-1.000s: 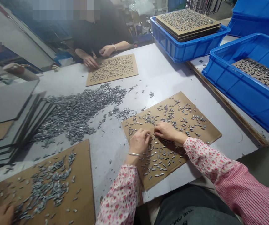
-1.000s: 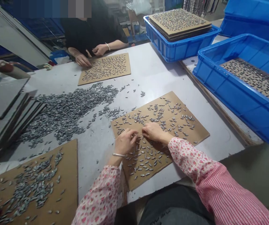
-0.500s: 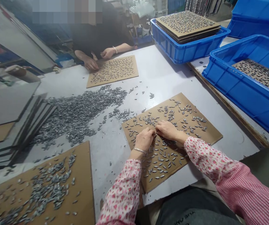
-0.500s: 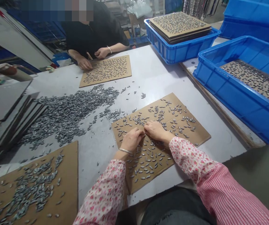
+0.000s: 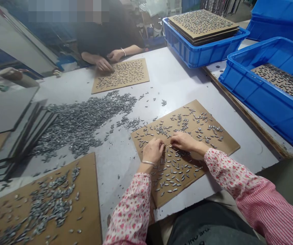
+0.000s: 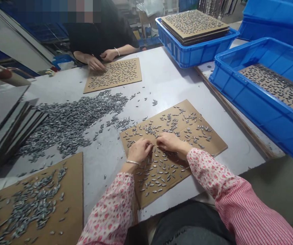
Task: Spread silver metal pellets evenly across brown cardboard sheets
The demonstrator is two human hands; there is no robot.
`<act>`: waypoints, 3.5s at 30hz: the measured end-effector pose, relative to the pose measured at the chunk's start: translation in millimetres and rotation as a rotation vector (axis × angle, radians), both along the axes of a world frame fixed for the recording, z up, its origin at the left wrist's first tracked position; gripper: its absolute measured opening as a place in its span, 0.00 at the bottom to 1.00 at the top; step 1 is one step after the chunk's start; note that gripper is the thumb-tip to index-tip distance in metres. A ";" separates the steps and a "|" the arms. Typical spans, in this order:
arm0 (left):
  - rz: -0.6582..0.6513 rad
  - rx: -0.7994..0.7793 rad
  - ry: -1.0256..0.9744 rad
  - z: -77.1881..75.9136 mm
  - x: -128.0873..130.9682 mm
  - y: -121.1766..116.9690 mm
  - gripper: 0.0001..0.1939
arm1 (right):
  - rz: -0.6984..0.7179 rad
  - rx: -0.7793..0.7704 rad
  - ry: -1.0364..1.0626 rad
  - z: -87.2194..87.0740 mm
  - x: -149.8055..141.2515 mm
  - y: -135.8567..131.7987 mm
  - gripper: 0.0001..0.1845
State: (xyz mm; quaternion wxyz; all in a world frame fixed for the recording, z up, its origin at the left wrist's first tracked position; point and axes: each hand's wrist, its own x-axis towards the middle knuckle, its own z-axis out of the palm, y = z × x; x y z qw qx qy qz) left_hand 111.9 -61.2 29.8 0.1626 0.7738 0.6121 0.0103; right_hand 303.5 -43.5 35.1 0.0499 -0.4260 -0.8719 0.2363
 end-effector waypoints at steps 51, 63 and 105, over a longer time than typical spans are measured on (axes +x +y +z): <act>-0.235 0.109 0.090 -3.9 77.8 -64.3 0.14 | -0.119 0.102 -0.175 -2.1 76.1 -73.3 0.10; -0.186 0.047 0.069 24.9 84.3 -62.7 0.12 | -0.251 0.066 -0.108 21.2 57.2 -65.6 0.08; -0.253 0.050 -0.016 8.0 92.5 -58.8 0.13 | -0.192 0.116 -0.107 -10.5 99.0 -82.9 0.08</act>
